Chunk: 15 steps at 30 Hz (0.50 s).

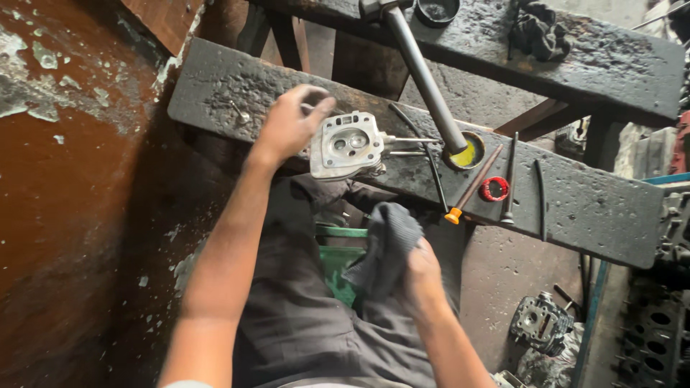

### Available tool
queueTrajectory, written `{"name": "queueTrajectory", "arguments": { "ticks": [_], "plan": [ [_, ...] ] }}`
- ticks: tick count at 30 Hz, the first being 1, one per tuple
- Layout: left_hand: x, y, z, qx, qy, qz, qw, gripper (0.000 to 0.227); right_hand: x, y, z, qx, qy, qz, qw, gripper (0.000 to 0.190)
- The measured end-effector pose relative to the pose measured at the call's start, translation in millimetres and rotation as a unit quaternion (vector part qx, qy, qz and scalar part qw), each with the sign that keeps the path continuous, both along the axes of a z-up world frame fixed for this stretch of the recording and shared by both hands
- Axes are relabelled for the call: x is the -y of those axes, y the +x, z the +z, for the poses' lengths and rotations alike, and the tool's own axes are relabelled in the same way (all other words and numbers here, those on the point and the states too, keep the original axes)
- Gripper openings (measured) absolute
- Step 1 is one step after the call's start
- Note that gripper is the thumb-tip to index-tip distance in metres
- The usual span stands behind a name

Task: The person cleans a metal engine part on a workbench using a rag and a small brush. They wipe the part, dip the brush into a yellow liquid, and scrub the interior surfaces. The person also wipes their hands and the part repeatedly.

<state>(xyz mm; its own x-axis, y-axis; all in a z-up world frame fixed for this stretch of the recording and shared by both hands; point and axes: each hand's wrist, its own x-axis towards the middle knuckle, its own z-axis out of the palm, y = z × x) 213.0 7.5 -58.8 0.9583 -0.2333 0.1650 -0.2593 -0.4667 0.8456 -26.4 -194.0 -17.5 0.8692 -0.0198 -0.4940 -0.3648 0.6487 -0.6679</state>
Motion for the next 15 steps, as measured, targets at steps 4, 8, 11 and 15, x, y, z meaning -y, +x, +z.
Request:
{"name": "queueTrajectory", "arguments": {
  "ticks": [4, 8, 11, 15],
  "plan": [
    [33.7, 37.7, -6.0, -0.102, 0.153, -0.153, 0.971, 0.05, -19.1, 26.4, -31.7, 0.018, -0.094, 0.001, 0.995, 0.023],
    [41.2, 49.7, -1.3, -0.185, 0.221, -0.216, 0.933, 0.058, -32.9, 45.9, -46.7, 0.043, -0.123, 0.013, 0.991, 0.025],
    [30.6, 34.9, 7.1, -0.262, 0.134, -0.214, 0.931, 0.058, -39.0, 56.5, -53.0, 0.065, -0.102, -0.008, 0.993, 0.019],
    [12.6, 6.6, 7.6, -0.147, 0.152, -0.144, 0.967, 0.056, -41.6, 57.5, -62.5, 0.038, -0.107, 0.014, 0.993, 0.021]
  ]
}}
